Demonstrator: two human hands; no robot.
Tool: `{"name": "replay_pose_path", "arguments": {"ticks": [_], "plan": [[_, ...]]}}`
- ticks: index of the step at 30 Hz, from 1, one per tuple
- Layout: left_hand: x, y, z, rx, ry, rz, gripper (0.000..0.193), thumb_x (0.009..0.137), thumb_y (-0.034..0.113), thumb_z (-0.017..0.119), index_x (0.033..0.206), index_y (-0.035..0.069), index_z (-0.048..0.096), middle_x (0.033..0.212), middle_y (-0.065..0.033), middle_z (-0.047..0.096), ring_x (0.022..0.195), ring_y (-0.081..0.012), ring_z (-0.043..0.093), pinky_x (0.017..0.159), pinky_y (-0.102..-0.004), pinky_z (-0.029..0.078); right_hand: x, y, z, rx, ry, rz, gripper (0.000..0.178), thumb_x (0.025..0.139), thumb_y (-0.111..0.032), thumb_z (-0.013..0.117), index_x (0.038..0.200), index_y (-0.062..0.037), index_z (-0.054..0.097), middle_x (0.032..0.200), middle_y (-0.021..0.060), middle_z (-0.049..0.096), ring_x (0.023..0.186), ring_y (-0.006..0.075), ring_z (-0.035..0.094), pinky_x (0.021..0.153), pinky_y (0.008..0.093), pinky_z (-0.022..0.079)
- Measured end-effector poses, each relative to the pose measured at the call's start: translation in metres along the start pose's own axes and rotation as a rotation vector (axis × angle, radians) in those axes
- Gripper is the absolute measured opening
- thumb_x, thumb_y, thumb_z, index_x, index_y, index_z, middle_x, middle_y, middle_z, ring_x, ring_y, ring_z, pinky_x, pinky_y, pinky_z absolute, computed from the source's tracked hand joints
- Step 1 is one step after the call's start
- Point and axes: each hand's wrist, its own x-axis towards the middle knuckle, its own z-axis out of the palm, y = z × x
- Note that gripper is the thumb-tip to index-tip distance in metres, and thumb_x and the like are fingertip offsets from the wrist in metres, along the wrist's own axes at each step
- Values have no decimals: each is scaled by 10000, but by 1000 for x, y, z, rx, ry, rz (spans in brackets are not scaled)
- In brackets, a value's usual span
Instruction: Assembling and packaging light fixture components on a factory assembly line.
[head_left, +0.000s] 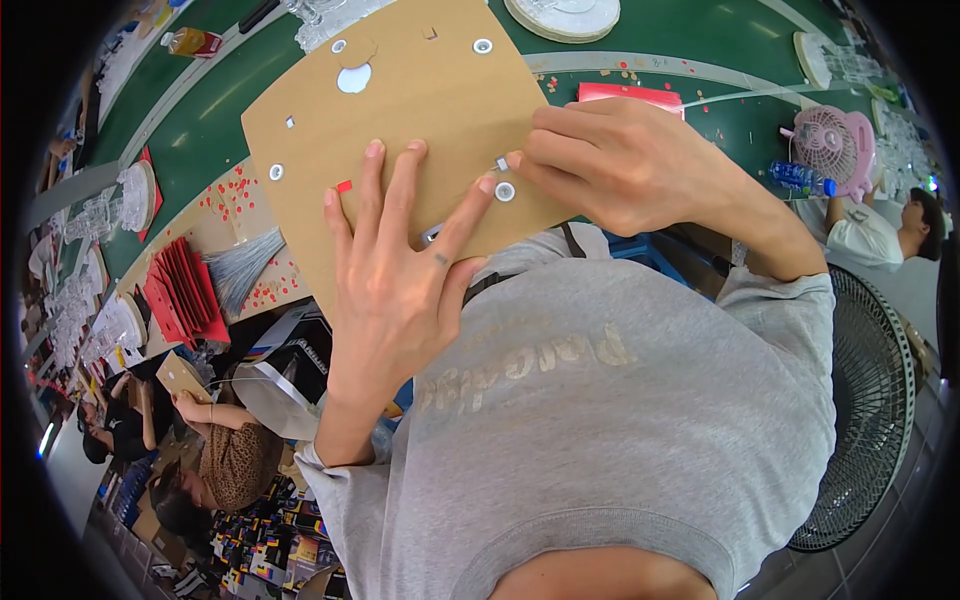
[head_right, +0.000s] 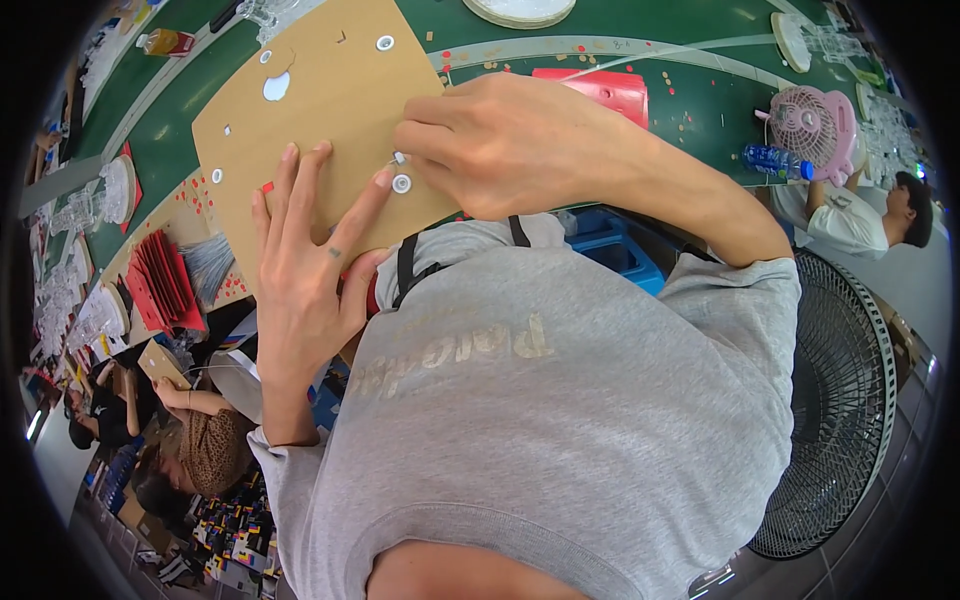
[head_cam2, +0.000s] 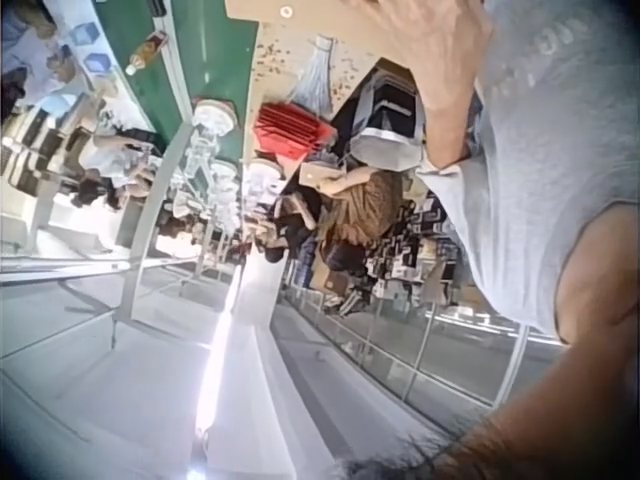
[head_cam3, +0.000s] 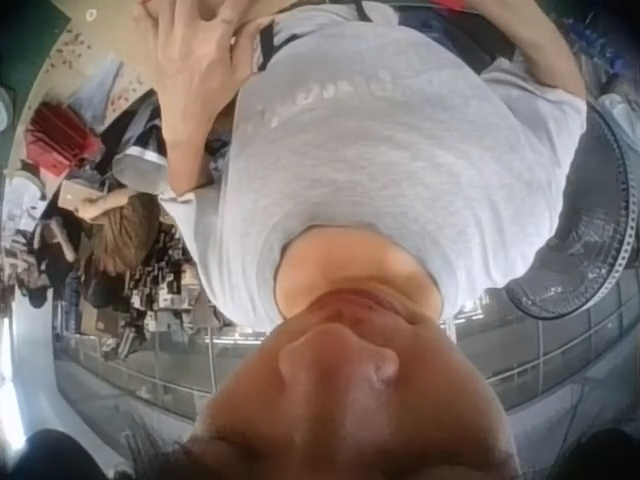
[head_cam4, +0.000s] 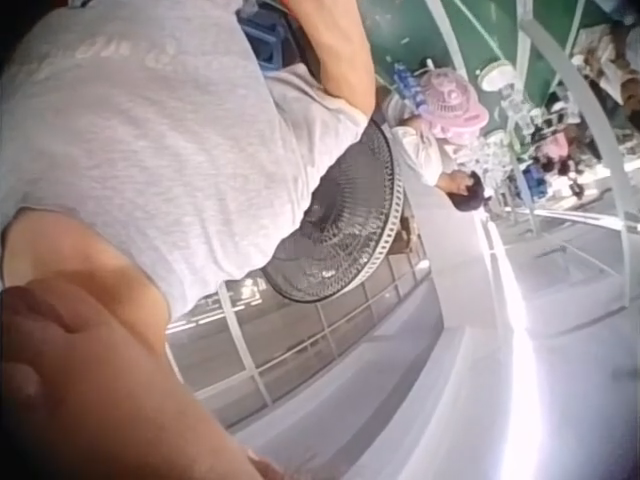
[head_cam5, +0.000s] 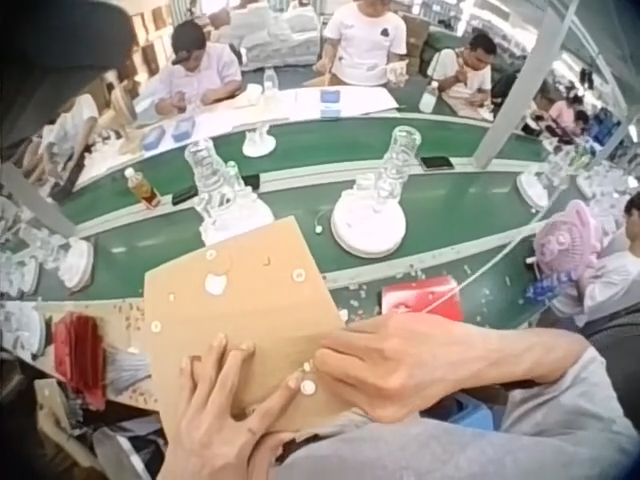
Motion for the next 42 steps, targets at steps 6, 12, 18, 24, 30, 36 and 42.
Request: {"name": "replay_pose_path", "arguments": {"ticks": [6,12,18,24,30,36,42], "plan": [[-2,-3,4,-6,27,11,585,777,169,728,1345,261,622,1523,-191,390,1433,-427,320,1111,-630,264,-9,12,-4,100,15,54,316,698,-129,641,964,41,662,863,92,558,798,226,620,563,328,514],[0,-2,7,-21,57,37,573,794,228,742,1348,281,609,1496,-192,402,1402,-453,339,1066,-679,273,-1,1,0,49,84,51,323,698,-108,637,989,31,652,905,97,585,788,241,622,616,334,520],[-3,-5,8,-54,73,21,574,794,234,746,1348,291,610,1497,-194,405,1404,-451,338,1066,-682,271,-12,8,-7,98,17,106,345,678,-104,638,989,43,658,934,114,604,857,261,640,626,352,539],[0,-5,-2,-73,124,22,560,736,168,785,1282,213,668,1463,-174,485,1406,-403,381,1117,-596,277,2,3,-1,66,65,54,332,677,-113,639,964,51,669,938,113,605,864,262,643,640,356,553],[28,-9,-5,-276,293,-59,344,780,131,778,1112,76,709,1159,-106,676,1222,-363,571,1057,-556,360,1,-3,4,99,115,67,319,691,-107,634,969,46,669,940,105,603,862,254,642,648,343,544],[47,-20,11,-516,257,7,97,743,-14,758,826,-12,708,1010,-110,677,1109,-307,630,1025,-529,417,5,-21,-4,129,101,282,473,739,-279,726,1076,44,648,1119,133,626,1048,307,610,874,409,508],[44,-18,15,-388,358,82,115,774,-45,714,798,-29,603,908,-142,634,1011,-288,654,1030,-498,440,12,-36,12,164,156,506,831,592,-470,834,1213,41,623,1343,120,587,1245,284,540,1069,472,408]]}}
